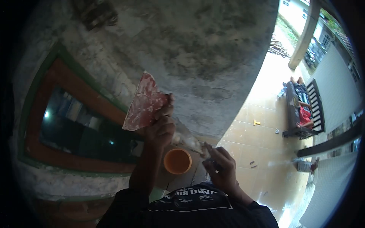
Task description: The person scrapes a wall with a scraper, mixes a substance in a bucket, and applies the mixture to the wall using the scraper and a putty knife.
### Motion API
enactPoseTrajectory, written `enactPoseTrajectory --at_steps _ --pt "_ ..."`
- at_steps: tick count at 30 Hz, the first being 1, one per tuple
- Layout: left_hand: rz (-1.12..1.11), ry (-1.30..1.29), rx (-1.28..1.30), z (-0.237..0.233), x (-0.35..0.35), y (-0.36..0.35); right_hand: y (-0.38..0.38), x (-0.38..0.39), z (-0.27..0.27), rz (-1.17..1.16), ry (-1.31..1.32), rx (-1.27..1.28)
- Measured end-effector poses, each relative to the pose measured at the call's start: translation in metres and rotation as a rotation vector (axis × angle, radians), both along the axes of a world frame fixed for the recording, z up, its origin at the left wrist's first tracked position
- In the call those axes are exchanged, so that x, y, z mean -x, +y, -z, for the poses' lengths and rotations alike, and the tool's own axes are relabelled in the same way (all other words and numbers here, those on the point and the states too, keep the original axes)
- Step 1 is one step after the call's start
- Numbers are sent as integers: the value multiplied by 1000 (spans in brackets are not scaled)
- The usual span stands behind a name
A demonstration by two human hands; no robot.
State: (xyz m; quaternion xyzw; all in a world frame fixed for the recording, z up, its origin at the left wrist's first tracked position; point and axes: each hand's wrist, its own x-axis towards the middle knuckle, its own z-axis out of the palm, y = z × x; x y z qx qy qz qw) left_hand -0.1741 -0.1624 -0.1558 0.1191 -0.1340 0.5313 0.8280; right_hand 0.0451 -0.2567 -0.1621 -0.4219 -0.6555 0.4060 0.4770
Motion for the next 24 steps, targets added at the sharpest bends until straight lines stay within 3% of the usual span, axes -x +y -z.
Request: enactPoseTrajectory --at_steps 1,2,3,8,10,13,17,22,24 --pt "-63 -45 109 -6 -5 -6 -3 7 -10 -56 -140 -17" --pt "-122 -92 217 -8 -8 -10 -4 16 -18 -145 -121 -88" --pt "-23 -177 50 -6 -7 -7 -7 23 -23 -213 -122 -104" --pt "-52 -147 75 -7 5 -8 -17 42 -46 -354 -202 -126" --pt "-198 -6 -69 -7 10 -7 -17 43 -48 -323 -191 -176" --pt "-381 113 -87 1 13 -13 -12 44 -66 -305 -183 -96" --pt "-329 156 -71 18 27 -15 8 48 -73 -182 -115 -171" --pt "-517 245 63 14 48 -25 18 39 -58 -30 -133 -234" --pt "-961 632 -143 6 66 -22 7 32 -52 -5 -183 -212"
